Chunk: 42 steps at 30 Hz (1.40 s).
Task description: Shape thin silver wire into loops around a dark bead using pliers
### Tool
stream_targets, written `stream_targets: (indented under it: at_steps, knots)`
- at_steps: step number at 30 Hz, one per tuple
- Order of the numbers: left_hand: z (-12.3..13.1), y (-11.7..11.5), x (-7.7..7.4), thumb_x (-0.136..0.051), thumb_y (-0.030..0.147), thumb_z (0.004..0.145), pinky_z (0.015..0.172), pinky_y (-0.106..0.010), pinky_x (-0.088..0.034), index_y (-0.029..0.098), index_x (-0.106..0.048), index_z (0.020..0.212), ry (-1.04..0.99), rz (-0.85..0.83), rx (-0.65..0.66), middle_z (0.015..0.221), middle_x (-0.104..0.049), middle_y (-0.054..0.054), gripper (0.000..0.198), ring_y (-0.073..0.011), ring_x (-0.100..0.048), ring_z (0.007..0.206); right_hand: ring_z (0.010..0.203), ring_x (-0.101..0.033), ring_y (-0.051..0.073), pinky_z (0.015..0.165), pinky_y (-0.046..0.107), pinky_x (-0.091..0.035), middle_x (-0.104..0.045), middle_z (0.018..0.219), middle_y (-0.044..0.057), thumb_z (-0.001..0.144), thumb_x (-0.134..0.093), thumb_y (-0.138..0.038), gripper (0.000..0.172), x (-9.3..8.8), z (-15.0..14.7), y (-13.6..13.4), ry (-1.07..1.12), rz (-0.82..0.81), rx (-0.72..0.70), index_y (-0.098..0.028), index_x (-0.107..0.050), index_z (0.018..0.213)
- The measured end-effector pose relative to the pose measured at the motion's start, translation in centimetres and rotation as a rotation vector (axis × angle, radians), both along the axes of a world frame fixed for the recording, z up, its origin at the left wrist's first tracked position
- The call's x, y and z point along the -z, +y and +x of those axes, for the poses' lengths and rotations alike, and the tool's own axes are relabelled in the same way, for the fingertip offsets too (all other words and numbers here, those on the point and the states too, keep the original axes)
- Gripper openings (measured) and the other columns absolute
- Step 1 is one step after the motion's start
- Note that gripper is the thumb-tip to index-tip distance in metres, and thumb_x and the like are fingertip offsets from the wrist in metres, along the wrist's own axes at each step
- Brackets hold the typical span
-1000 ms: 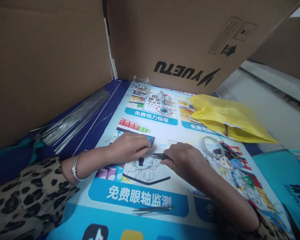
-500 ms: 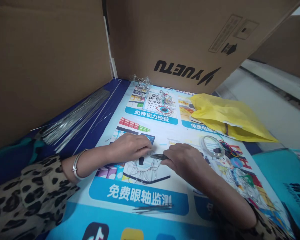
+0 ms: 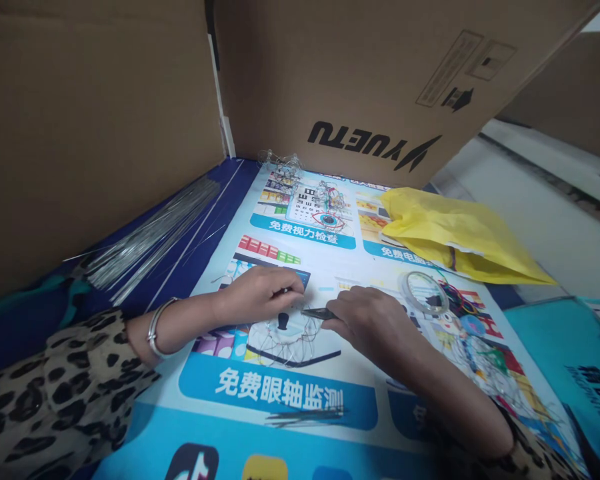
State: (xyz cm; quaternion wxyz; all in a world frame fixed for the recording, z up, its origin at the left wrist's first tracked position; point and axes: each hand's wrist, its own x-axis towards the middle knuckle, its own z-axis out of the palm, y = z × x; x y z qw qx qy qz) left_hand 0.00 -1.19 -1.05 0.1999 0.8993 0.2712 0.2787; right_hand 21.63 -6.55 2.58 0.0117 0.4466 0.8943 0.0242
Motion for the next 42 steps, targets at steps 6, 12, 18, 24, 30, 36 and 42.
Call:
stream_targets:
  at_steps: [6,12,18,24,30,36,42]
  knots:
    - [0.0,-0.1,-0.2,-0.048,0.017,0.081,0.056,-0.018,-0.037,0.017,-0.057,0.077,-0.032,0.012,-0.034,0.068,-0.060,0.003,0.009,-0.0071,-0.054,0.060,0.067,-0.049,0.015,0.062,0.028,-0.027,-0.058,0.069,0.002,0.083,-0.054,-0.034,0.020,-1.2,0.3,-0.1,-0.003,0.015,0.024,-0.018,-0.058,0.071]
    - [0.0,-0.2,-0.1,-0.047,0.019,0.082,0.056,-0.018,-0.038,0.016,-0.056,0.078,-0.004,0.053,-0.054,0.069,-0.061,0.003,0.010,-0.0079,-0.055,0.062,0.064,-0.045,0.016,0.060,0.029,-0.025,-0.056,0.066,0.002,0.083,-0.055,-0.030,0.018,-2.9,-0.1,-0.9,0.030,0.057,0.040,-0.019,-0.056,0.069]
    - [0.1,-0.3,0.2,-0.046,0.020,0.083,0.058,-0.019,-0.040,0.017,-0.056,0.080,0.012,0.134,-0.058,0.071,-0.063,0.002,0.012,-0.0088,-0.058,0.064,0.067,-0.043,0.017,0.061,0.031,-0.023,-0.055,0.068,0.002,0.082,-0.055,-0.024,0.015,-1.8,-1.4,-1.3,-0.030,0.159,-0.020,-0.019,-0.053,0.068]
    - [0.2,-0.4,0.1,-0.045,0.020,0.083,0.058,-0.020,-0.041,0.017,-0.056,0.080,0.044,0.167,-0.066,0.072,-0.064,0.002,0.012,-0.0097,-0.059,0.065,0.068,-0.041,0.018,0.061,0.032,-0.022,-0.055,0.068,0.003,0.081,-0.053,-0.016,0.012,-1.4,-1.9,-1.3,-0.087,0.214,-0.029,-0.019,-0.054,0.070]
    - [0.2,-0.4,0.1,-0.045,0.020,0.082,0.057,-0.020,-0.040,0.017,-0.056,0.080,0.072,0.152,-0.090,0.071,-0.064,0.003,0.012,-0.0095,-0.059,0.063,0.067,-0.040,0.018,0.060,0.033,-0.022,-0.054,0.068,0.003,0.081,-0.051,-0.014,0.013,-1.6,-2.2,-1.4,-0.106,0.240,-0.046,-0.019,-0.054,0.070]
    - [0.3,-0.4,0.1,-0.046,0.020,0.082,0.057,-0.020,-0.040,0.018,-0.057,0.080,0.086,0.159,-0.085,0.072,-0.064,0.003,0.011,-0.0100,-0.059,0.064,0.066,-0.039,0.018,0.060,0.033,-0.021,-0.054,0.068,0.004,0.080,-0.050,-0.009,0.012,-1.7,-2.5,-1.4,-0.152,0.270,-0.099,-0.018,-0.056,0.074]
    - [0.3,-0.4,0.2,-0.045,0.020,0.083,0.057,-0.020,-0.041,0.018,-0.056,0.081,0.100,0.156,-0.078,0.073,-0.063,0.003,0.011,-0.0092,-0.058,0.065,0.066,-0.038,0.018,0.060,0.033,-0.022,-0.054,0.068,0.004,0.080,-0.049,-0.008,0.014,-1.9,-2.4,-1.5,-0.156,0.294,-0.100,-0.017,-0.058,0.073]
